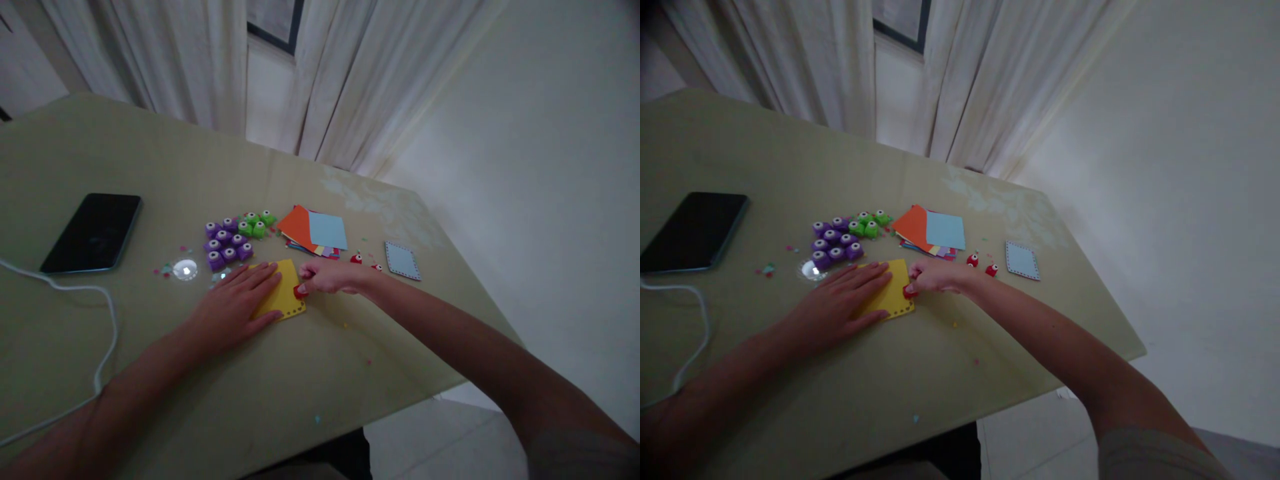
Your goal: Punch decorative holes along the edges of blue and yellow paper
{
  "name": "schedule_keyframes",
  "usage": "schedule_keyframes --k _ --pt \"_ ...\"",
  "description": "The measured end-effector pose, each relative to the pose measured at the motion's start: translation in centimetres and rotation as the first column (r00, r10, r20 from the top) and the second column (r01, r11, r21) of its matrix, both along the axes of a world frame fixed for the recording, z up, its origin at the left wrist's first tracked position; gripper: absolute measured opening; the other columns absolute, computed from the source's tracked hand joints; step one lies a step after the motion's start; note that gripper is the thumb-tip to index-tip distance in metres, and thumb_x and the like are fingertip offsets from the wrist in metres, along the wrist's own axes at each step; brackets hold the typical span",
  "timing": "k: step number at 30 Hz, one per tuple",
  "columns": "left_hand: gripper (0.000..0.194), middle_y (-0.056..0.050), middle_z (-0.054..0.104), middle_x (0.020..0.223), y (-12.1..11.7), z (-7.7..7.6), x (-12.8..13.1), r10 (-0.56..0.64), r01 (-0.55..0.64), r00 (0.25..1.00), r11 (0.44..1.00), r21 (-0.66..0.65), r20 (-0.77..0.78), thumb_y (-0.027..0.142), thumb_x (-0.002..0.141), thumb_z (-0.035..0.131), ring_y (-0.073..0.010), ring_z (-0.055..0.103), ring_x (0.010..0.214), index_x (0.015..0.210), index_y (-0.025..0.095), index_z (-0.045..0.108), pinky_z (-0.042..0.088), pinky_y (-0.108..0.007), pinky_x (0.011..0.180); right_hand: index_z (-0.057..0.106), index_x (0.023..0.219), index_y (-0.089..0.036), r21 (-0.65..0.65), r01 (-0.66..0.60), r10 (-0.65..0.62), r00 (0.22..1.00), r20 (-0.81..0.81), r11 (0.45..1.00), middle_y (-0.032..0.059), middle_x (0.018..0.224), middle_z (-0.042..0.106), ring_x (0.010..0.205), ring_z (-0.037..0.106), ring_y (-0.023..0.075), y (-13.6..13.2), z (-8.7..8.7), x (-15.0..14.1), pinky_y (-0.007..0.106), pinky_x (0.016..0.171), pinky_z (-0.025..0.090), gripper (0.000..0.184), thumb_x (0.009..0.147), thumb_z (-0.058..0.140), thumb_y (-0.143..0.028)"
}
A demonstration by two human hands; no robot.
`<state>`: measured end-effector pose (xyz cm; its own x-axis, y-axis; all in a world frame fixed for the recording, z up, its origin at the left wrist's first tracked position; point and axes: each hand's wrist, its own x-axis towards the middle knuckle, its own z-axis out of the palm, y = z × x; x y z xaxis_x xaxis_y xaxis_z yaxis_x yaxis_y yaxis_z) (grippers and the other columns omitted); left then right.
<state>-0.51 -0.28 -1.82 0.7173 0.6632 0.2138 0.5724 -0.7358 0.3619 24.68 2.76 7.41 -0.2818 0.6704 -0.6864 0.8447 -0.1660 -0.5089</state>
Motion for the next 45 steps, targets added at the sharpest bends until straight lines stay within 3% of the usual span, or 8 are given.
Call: schedule_keyframes --k 12,17,22,28,32,36,40,45 --pt "0.072 -0.013 0.046 0.172 0.2 0.2 0.0 -0.014 0.014 0.999 1.0 0.006 -0.045 0.064 0.108 0.048 -0.0324 0.046 0.158 0.163 0.018 0.053 0.034 -0.053 0.131 0.049 0.078 -0.021 0.034 -0.008 0.006 0.999 0.04 0.999 -0.0087 0.065 0.039 0.059 0.035 0.0107 -0.2 0.8 -0.7 0.026 0.055 0.023 0.03 0.093 0.075 -0.024" --pt "0.071 -0.014 0.048 0.171 0.3 0.7 0.1 -0.017 0.016 0.998 1.0 -0.023 -0.056 0.062 0.107 0.051 -0.0338 0.047 0.158 0.162 0.017 0.053 0.034 -0.056 0.131 0.057 0.084 -0.02 0.162 -0.009 0.008 1.0 0.007 0.987 -0.0062 0.074 0.052 0.068 0.046 0.012 -1.0 0.7 -0.6 0.024 0.06 0.032 0.019 0.09 0.073 -0.014" --pt "0.072 -0.016 0.049 0.17 0.3 1.0 0.1 -0.016 0.014 0.998 1.0 -0.025 -0.063 0.062 0.107 0.051 -0.0348 0.047 0.157 0.161 0.014 0.055 0.034 -0.057 0.131 0.069 0.107 -0.019 0.282 -0.036 0.051 0.998 -0.046 0.959 -0.0033 0.083 0.063 0.076 0.055 0.0143 -2.1 0.7 -0.5 0.025 0.067 0.037 0.016 0.094 0.069 -0.009" --pt "0.073 -0.013 0.046 0.172 0.3 0.9 0.0 -0.01 0.009 0.998 1.0 -0.029 -0.061 0.065 0.107 0.05 -0.0339 0.045 0.159 0.163 0.018 0.053 0.034 -0.056 0.132 0.075 0.101 -0.017 0.521 -0.14 0.165 0.986 -0.002 0.842 0.0018 0.092 0.07 0.083 0.061 0.0161 -4.3 0.1 1.0 0.027 0.076 0.041 0.009 0.097 0.069 -0.011" --pt "0.074 -0.013 0.044 0.173 0.4 0.8 -0.1 -0.01 0.008 0.998 0.999 -0.035 -0.058 0.067 0.107 0.048 -0.034 0.044 0.159 0.163 0.018 0.052 0.034 -0.056 0.131 0.075 0.105 -0.017 0.575 -0.125 0.036 0.986 0.164 0.809 0.007 0.103 0.073 0.092 0.063 0.0192 -5.3 0.1 4.1 0.029 0.082 0.043 0.015 0.098 0.064 -0.008" --pt "0.072 -0.014 0.045 0.172 0.3 0.5 -0.2 -0.012 0.011 0.999 1.0 -0.02 -0.035 0.065 0.108 0.048 -0.0345 0.046 0.158 0.163 0.019 0.053 0.036 -0.057 0.13 0.074 0.11 -0.017 0.669 -0.08 -0.133 0.956 0.262 0.739 0.0101 0.113 0.073 0.103 0.065 0.0218 -5.8 0.6 6.3 0.033 0.091 0.044 0.024 0.099 0.057 -0.004" --pt "0.069 -0.013 0.047 0.172 0.2 0.2 -0.2 -0.01 0.01 1.0 1.0 0.0 -0.012 0.064 0.108 0.051 -0.0341 0.048 0.157 0.162 0.022 0.053 0.036 -0.056 0.13 0.074 0.11 -0.016 0.675 -0.041 -0.093 0.982 0.161 0.737 0.0096 0.109 0.074 0.096 0.066 0.0215 -5.2 0.6 4.3 0.034 0.089 0.046 0.021 0.098 0.06 -0.006" --pt "0.067 -0.014 0.051 0.169 0.2 0.5 -0.2 -0.027 0.027 1.0 1.0 -0.005 -0.002 0.058 0.107 0.056 -0.0356 0.05 0.154 0.162 0.021 0.053 0.037 -0.058 0.129 0.071 0.126 -0.017 0.696 -0.033 0.07 0.997 -0.025 0.717 0.0088 0.127 0.073 0.099 0.067 0.0184 -2.0 -1.0 -2.5 0.031 0.096 0.051 0.025 0.103 0.061 -0.013"
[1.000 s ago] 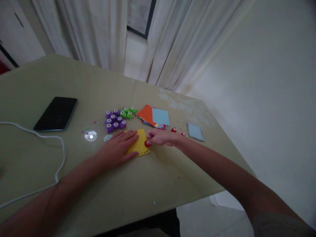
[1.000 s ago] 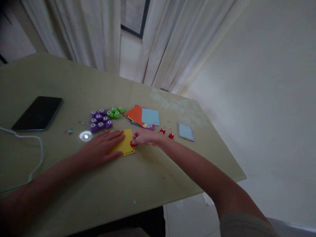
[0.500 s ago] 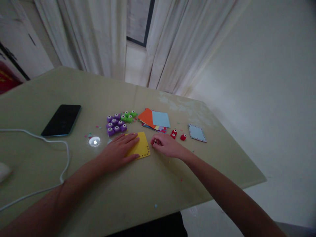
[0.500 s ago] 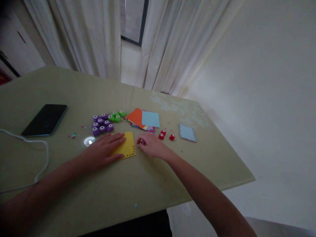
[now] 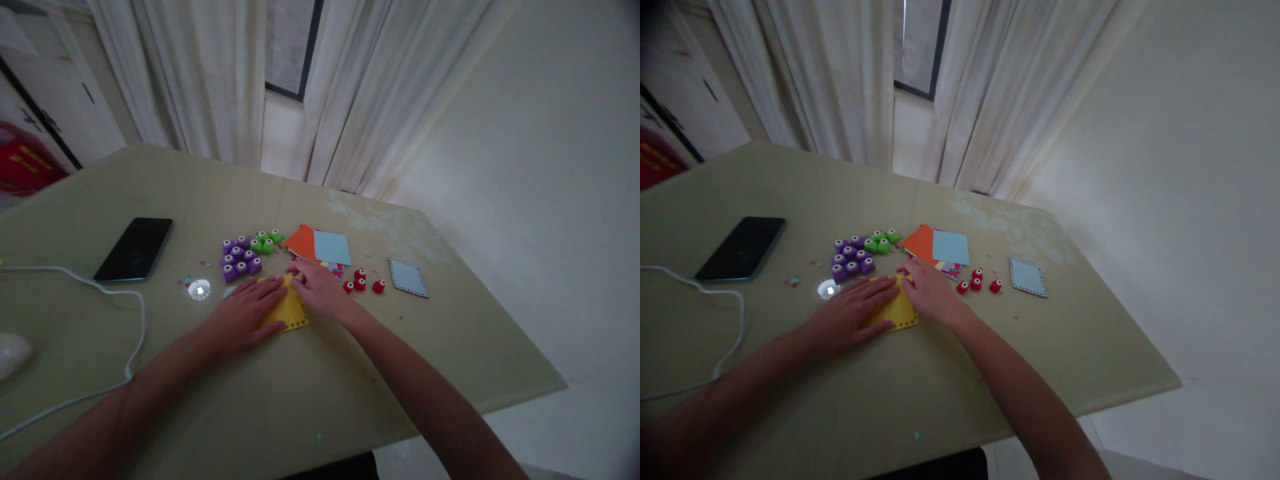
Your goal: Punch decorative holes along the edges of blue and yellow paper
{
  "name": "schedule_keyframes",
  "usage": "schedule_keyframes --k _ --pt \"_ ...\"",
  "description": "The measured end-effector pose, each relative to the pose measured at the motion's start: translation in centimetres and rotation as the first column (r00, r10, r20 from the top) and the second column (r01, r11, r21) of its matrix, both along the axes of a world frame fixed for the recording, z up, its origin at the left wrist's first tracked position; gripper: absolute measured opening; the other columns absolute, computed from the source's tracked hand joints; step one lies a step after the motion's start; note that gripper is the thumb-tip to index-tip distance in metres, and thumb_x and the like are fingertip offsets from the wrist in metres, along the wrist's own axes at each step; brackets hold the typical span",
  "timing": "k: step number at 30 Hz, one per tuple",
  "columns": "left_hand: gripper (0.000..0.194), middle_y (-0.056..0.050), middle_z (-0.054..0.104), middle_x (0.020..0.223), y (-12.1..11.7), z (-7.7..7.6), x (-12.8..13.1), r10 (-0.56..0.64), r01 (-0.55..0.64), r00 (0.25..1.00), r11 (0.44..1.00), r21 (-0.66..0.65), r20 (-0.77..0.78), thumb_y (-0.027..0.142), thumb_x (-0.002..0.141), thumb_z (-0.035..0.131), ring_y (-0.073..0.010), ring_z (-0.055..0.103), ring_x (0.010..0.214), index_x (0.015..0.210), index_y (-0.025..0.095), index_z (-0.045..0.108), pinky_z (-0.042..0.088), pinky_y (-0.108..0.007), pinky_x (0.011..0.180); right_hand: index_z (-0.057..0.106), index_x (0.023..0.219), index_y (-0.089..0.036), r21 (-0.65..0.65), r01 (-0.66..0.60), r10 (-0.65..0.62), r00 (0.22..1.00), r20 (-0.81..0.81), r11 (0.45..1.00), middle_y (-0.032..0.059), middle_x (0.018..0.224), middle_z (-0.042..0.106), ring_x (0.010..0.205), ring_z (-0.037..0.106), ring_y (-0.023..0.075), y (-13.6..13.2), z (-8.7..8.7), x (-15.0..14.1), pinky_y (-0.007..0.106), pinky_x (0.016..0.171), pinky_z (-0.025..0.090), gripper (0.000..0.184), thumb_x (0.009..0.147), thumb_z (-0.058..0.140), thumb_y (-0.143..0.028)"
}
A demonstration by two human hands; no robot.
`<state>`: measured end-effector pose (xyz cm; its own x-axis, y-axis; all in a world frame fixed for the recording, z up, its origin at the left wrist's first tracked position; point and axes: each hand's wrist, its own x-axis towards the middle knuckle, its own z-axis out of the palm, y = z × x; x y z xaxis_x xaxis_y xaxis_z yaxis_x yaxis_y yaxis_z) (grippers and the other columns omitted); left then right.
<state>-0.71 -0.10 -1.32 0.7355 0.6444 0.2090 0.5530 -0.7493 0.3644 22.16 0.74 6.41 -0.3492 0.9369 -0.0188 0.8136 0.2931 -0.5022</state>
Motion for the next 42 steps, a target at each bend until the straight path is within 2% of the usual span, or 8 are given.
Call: schedule_keyframes --k 3,7,11,17,23,33,37,42 --pt "0.062 -0.015 0.058 0.162 0.0 0.5 -0.1 -0.022 0.022 0.999 1.0 0.001 0.041 0.056 0.103 0.062 -0.0373 0.054 0.15 0.154 0.021 0.061 0.039 -0.058 0.128 0.068 0.133 -0.019 0.1 -0.107 0.118 0.986 -0.118 0.989 0.0087 0.141 0.069 0.12 0.065 0.0188 2.5 -1.4 -4.0 0.031 0.112 0.046 0.032 0.103 0.061 -0.01" --pt "0.057 -0.016 0.064 0.155 -0.1 1.3 -0.2 -0.027 0.028 0.999 1.0 -0.015 0.042 0.056 0.1 0.067 -0.0378 0.057 0.146 0.144 0.02 0.068 0.042 -0.057 0.126 0.071 0.12 -0.02 0.134 -0.142 0.154 0.985 -0.084 0.981 0.0089 0.128 0.074 0.124 0.063 0.0224 4.6 -2.4 -5.8 0.036 0.113 0.045 0.021 0.101 0.066 -0.011" --pt "0.065 -0.012 0.057 0.164 -0.1 1.3 -0.3 -0.023 0.023 1.0 0.999 -0.049 0.002 0.053 0.101 0.066 -0.0349 0.057 0.148 0.158 0.024 0.055 0.039 -0.058 0.128 0.07 0.112 -0.018 0.15 0.033 -0.047 0.995 0.091 0.988 0.0137 0.122 0.073 0.114 0.065 0.0261 3.2 -2.2 -3.0 0.037 0.1 0.049 0.01 0.103 0.067 -0.022" --pt "0.069 -0.011 0.051 0.17 0.0 0.2 -0.6 0.016 -0.017 0.999 0.999 -0.044 -0.028 0.061 0.104 0.062 -0.033 0.053 0.153 0.161 0.024 0.053 0.036 -0.054 0.131 0.068 0.11 -0.02 0.078 0.376 -0.383 0.88 0.28 0.923 0.0162 0.107 0.076 0.101 0.071 0.0308 -2.8 -2.1 2.8 0.037 0.082 0.05 0.016 0.105 0.067 -0.035" --pt "0.07 -0.01 0.052 0.169 -0.1 -0.1 -0.5 0.052 -0.053 0.998 0.999 -0.014 -0.024 0.066 0.105 0.058 -0.0331 0.054 0.152 0.162 0.025 0.053 0.041 -0.052 0.127 0.069 0.13 -0.019 -0.074 0.272 -0.278 0.956 -0.094 0.96 0.0046 0.09 0.075 0.08 0.069 0.0215 -4.7 -2.9 5.9 0.031 0.075 0.049 0.032 0.099 0.063 -0.017" --pt "0.064 -0.008 0.055 0.167 -0.5 -0.2 -0.5 0.06 -0.06 0.998 0.998 0.03 0.003 0.061 0.108 0.058 -0.0312 0.057 0.148 0.163 0.029 0.051 0.044 -0.05 0.125 0.071 0.145 -0.019 -0.117 0.181 -0.193 0.976 -0.098 0.976 0.0122 0.114 0.083 0.098 0.076 0.0256 -5.2 -2.6 6.8 0.038 0.093 0.055 0.044 0.101 0.064 -0.021" --pt "0.063 -0.007 0.056 0.166 -0.7 -0.3 -0.5 0.057 -0.058 0.998 0.998 0.035 0.024 0.059 0.108 0.058 -0.031 0.059 0.147 0.163 0.031 0.05 0.045 -0.05 0.125 0.075 0.135 -0.023 -0.104 0.183 -0.193 0.976 -0.097 0.978 0.0114 0.127 0.081 0.111 0.076 0.0268 -5.1 -2.4 7.3 0.039 0.1 0.054 0.034 0.103 0.065 -0.024" --pt "0.059 -0.007 0.057 0.165 -0.8 -0.4 -0.5 0.049 -0.051 0.998 0.998 0.047 0.032 0.054 0.11 0.057 -0.0299 0.059 0.148 0.163 0.03 0.049 0.047 -0.05 0.124 0.078 0.112 -0.021 -0.1 0.203 -0.211 0.974 -0.077 0.974 0.0093 0.112 0.081 0.103 0.073 0.0261 -4.8 -2.5 7.0 0.037 0.093 0.052 0.014 0.099 0.076 -0.027"
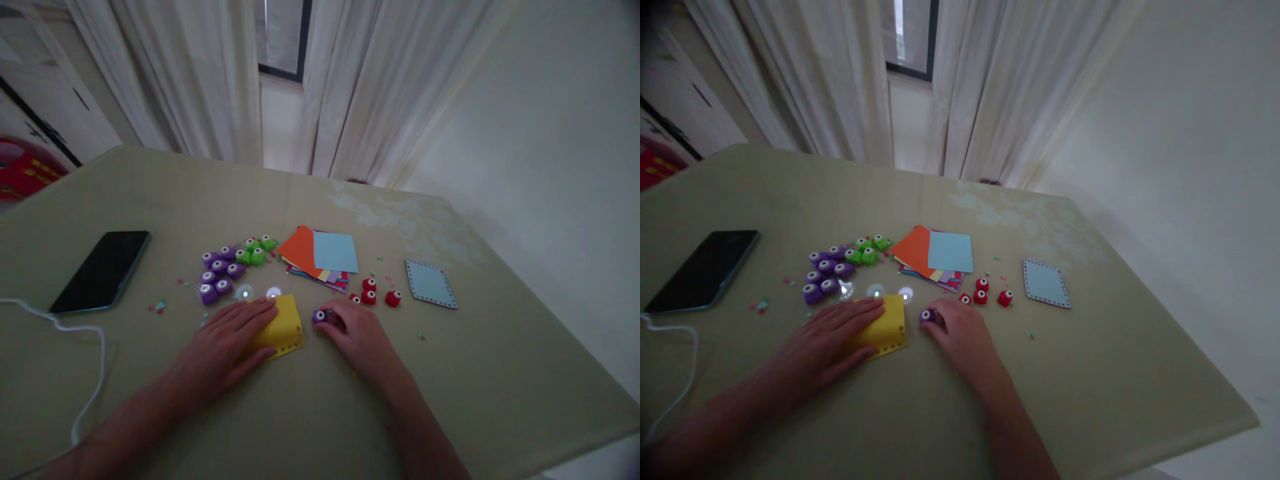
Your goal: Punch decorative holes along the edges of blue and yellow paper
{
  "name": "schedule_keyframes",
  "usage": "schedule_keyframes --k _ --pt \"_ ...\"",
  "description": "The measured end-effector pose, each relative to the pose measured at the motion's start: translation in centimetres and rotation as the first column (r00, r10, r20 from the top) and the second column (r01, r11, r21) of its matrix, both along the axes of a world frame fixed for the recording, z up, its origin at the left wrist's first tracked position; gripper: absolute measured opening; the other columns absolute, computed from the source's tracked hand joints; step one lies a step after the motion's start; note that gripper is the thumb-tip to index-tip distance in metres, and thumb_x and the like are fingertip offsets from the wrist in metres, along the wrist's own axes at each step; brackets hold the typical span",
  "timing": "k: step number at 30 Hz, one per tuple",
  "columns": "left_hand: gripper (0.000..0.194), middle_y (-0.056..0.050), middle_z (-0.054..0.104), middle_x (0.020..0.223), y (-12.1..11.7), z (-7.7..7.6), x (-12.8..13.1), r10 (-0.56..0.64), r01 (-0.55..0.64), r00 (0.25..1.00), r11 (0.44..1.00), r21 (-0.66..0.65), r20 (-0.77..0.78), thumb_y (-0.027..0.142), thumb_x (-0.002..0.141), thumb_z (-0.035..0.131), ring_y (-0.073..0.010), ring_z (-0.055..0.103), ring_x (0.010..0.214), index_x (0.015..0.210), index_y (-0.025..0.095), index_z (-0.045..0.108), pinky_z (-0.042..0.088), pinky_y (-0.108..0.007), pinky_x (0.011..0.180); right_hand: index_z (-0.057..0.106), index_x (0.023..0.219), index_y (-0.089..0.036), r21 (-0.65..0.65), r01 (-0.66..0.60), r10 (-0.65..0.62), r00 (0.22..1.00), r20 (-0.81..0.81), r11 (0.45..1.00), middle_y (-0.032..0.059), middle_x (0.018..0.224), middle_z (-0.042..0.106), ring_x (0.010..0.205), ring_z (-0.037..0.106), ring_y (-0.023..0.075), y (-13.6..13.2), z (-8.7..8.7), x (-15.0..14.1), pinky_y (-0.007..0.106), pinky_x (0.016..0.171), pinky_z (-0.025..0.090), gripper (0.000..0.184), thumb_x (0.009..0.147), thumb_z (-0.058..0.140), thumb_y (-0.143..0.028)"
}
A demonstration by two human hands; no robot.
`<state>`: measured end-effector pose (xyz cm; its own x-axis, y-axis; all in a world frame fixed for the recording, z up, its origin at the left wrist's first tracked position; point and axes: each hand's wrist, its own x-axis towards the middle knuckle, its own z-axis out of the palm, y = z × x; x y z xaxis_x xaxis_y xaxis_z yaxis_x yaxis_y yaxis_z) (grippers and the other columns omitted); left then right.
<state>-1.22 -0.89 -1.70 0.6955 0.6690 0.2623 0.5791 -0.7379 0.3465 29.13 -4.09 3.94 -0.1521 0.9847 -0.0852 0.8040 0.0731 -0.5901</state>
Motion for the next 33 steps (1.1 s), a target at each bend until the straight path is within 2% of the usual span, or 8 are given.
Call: schedule_keyframes --k 3,6,9,14,17,22,28,33 --pt "0.055 -0.007 0.058 0.164 0.0 0.1 0.0 0.001 -0.001 1.0 1.0 -0.003 0.001 0.052 0.111 0.056 -0.0297 0.059 0.147 0.161 0.03 0.051 0.046 -0.05 0.124 0.078 0.105 -0.019 0.02 0.069 -0.068 0.997 -0.037 0.997 0.0077 0.098 0.079 0.088 0.07 0.023 0.0 -0.2 -0.8 0.033 0.081 0.05 0.013 0.096 0.08 -0.029" --pt "0.055 -0.008 0.057 0.165 -0.1 0.3 0.1 -0.01 0.01 1.0 1.0 0.011 -0.014 0.052 0.111 0.056 -0.0294 0.058 0.148 0.16 0.028 0.052 0.044 -0.05 0.126 0.08 0.108 -0.02 -0.042 0.126 -0.132 0.972 -0.192 0.991 0.0053 0.089 0.078 0.077 0.068 0.0199 -0.2 -0.4 -1.5 0.031 0.073 0.05 0.019 0.094 0.082 -0.033" --pt "0.055 -0.007 0.056 0.166 -0.1 0.4 0.1 -0.013 0.013 0.999 1.0 0.015 -0.029 0.052 0.111 0.056 -0.0293 0.057 0.149 0.16 0.027 0.052 0.042 -0.051 0.127 0.082 0.111 -0.02 -0.136 0.129 -0.168 0.927 -0.336 0.982 0.0048 0.087 0.078 0.075 0.068 0.0191 -0.3 -0.5 -1.8 0.029 0.069 0.051 0.025 0.093 0.082 -0.037" --pt "0.054 -0.007 0.056 0.166 -0.1 0.5 0.1 -0.013 0.013 1.0 1.0 0.015 -0.013 0.052 0.112 0.053 -0.0288 0.056 0.149 0.161 0.028 0.051 0.042 -0.049 0.127 0.083 0.105 -0.018 -0.205 0.141 -0.215 0.89 -0.403 0.969 0.0046 0.082 0.076 0.071 0.065 0.018 -0.3 -0.4 -2.0 0.029 0.065 0.049 0.029 0.089 0.084 -0.042" --pt "0.055 -0.008 0.056 0.166 0.0 0.6 0.2 -0.025 0.025 1.0 0.999 0.021 -0.011 0.051 0.111 0.055 -0.0289 0.057 0.148 0.16 0.026 0.051 0.042 -0.049 0.126 0.082 0.104 -0.018 -0.213 0.123 -0.206 0.88 -0.429 0.969 0.0043 0.083 0.076 0.072 0.065 0.0175 -0.4 -0.5 -2.0 0.028 0.064 0.048 0.03 0.089 0.084 -0.043" --pt "0.056 -0.008 0.054 0.167 -0.1 0.7 0.2 -0.028 0.028 0.999 0.999 0.023 -0.019 0.05 0.111 0.057 -0.0291 0.055 0.15 0.161 0.026 0.05 0.041 -0.05 0.127 0.082 0.106 -0.017 -0.148 0.094 -0.152 0.879 -0.452 0.984 0.0026 0.083 0.074 0.07 0.06 0.0156 -0.4 -0.6 -2.0 0.027 0.063 0.045 0.028 0.088 0.086 -0.038" --pt "0.065 -0.007 0.05 0.171 -0.2 0.8 0.2 -0.036 0.037 0.999 0.999 0.033 -0.039 0.052 0.109 0.059 -0.0296 0.051 0.154 0.166 0.026 0.043 0.038 -0.05 0.129 0.082 0.103 -0.018 -0.072 0.049 -0.072 0.925 -0.374 0.996 0.0028 0.087 0.075 0.072 0.061 0.0151 -0.3 -0.5 -1.6 0.027 0.064 0.045 0.02 0.089 0.087 -0.032" --pt "0.071 -0.008 0.047 0.173 -0.1 0.8 0.0 -0.053 0.056 0.997 0.997 0.049 -0.064 0.054 0.108 0.059 -0.0305 0.05 0.155 0.169 0.025 0.039 0.037 -0.051 0.129 0.081 0.102 -0.017 -0.087 0.038 -0.066 0.933 -0.355 0.996 0.0027 0.085 0.075 0.069 0.06 0.0144 -0.3 -0.4 -1.5 0.026 0.062 0.045 0.021 0.09 0.086 -0.034"
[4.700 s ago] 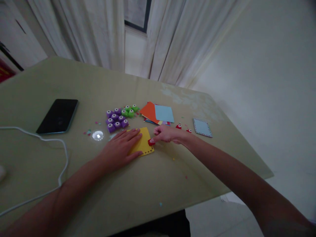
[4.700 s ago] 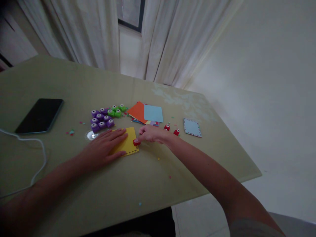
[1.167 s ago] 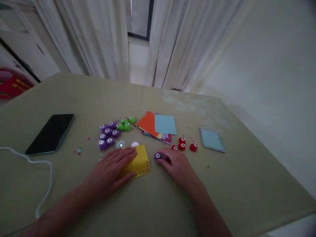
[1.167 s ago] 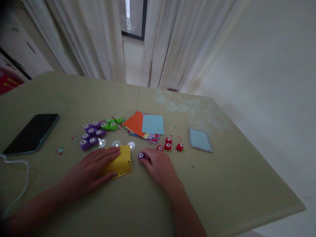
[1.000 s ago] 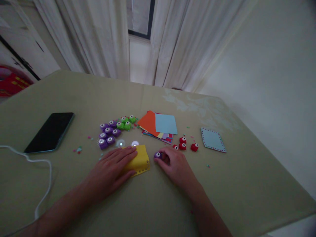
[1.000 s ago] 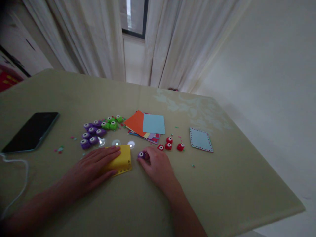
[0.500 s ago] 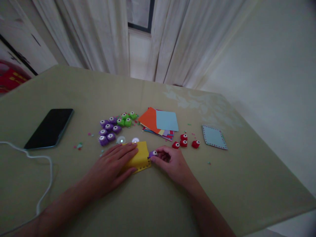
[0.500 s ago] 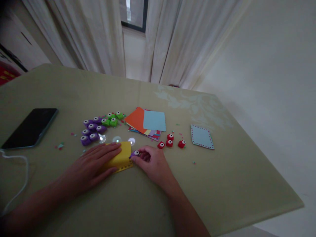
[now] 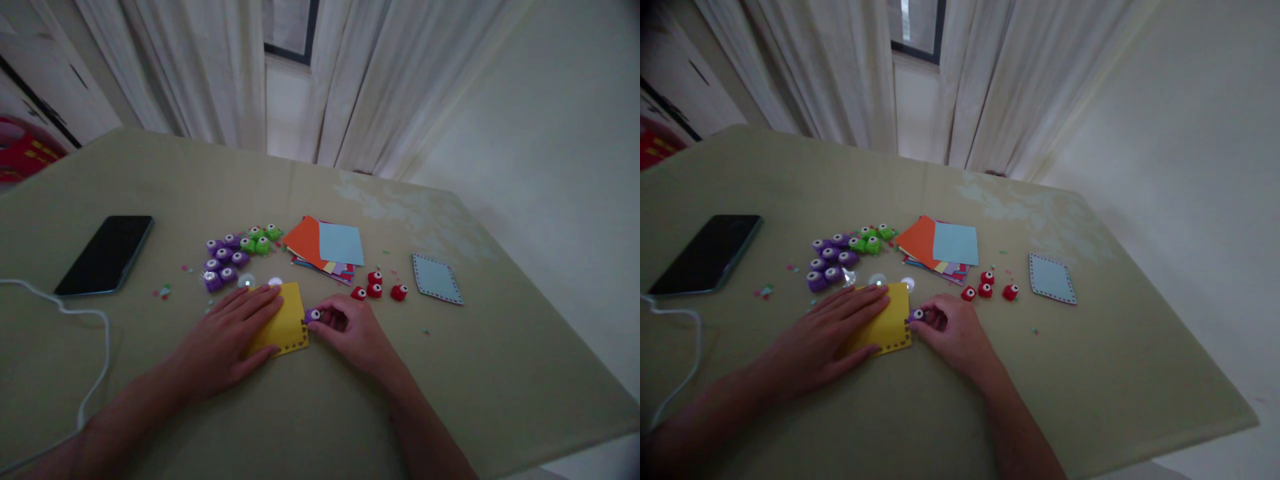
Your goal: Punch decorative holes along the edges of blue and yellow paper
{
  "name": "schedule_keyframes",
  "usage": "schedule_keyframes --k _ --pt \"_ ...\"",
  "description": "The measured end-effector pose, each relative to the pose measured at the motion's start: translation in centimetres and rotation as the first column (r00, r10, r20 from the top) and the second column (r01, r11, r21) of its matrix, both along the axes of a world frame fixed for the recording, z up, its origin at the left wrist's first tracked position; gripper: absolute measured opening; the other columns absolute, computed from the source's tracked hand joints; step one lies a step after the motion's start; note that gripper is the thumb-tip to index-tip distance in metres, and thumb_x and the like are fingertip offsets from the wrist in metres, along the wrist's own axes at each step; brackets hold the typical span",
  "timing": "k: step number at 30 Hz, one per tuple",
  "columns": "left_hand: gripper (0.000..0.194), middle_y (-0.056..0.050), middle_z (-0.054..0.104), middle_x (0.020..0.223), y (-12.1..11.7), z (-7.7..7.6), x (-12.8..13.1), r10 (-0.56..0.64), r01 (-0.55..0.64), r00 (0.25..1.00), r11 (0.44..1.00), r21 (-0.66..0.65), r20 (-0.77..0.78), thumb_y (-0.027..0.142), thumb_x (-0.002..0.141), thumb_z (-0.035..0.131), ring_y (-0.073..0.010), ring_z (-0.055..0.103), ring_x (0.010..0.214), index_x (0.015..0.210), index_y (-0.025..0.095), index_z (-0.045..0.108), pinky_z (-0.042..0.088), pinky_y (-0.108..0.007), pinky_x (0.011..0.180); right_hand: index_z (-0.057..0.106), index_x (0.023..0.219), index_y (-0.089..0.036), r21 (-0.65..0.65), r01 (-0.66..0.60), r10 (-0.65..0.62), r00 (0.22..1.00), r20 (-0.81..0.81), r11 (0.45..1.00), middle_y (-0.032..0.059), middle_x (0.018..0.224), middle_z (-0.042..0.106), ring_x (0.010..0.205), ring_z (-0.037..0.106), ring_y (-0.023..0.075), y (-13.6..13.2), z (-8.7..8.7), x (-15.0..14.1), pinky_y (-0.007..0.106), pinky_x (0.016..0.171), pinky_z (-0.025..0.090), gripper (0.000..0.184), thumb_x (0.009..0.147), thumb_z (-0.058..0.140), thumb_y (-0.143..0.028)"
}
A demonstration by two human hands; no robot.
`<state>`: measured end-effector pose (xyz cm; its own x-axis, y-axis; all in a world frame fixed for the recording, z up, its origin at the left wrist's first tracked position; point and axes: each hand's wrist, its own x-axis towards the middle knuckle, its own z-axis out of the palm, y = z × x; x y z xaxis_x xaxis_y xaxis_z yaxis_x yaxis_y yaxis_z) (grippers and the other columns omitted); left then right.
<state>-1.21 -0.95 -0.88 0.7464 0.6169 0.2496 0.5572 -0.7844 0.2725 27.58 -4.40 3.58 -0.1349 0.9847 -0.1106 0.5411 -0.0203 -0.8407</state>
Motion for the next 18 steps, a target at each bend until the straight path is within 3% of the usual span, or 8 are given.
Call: schedule_keyframes --k 11,18 --pt "0.076 -0.006 0.042 0.176 -0.08 0.09 -0.01 -0.02 0.02 1.0 1.0 -0.011 -0.02 0.057 0.107 0.057 -0.0317 0.045 0.158 0.173 0.027 0.032 0.032 -0.052 0.131 0.083 0.106 -0.019 0.011 -0.114 0.114 0.993 0.019 0.993 0.0022 0.092 0.072 0.077 0.063 0.0152 -0.02 -0.02 -0.05 0.028 0.072 0.049 0.016 0.093 0.085 -0.027" --pt "0.077 -0.006 0.043 0.175 -0.11 0.19 -0.12 -0.03 0.029 0.999 0.999 -0.018 -0.02 0.056 0.108 0.057 -0.0307 0.046 0.158 0.174 0.028 0.03 0.031 -0.051 0.132 0.082 0.117 -0.021 0.072 -0.102 0.102 0.995 0.0 0.992 0.0057 0.107 0.076 0.091 0.068 0.0186 0.25 -0.15 -0.48 0.031 0.083 0.052 0.018 0.1 0.079 -0.022"
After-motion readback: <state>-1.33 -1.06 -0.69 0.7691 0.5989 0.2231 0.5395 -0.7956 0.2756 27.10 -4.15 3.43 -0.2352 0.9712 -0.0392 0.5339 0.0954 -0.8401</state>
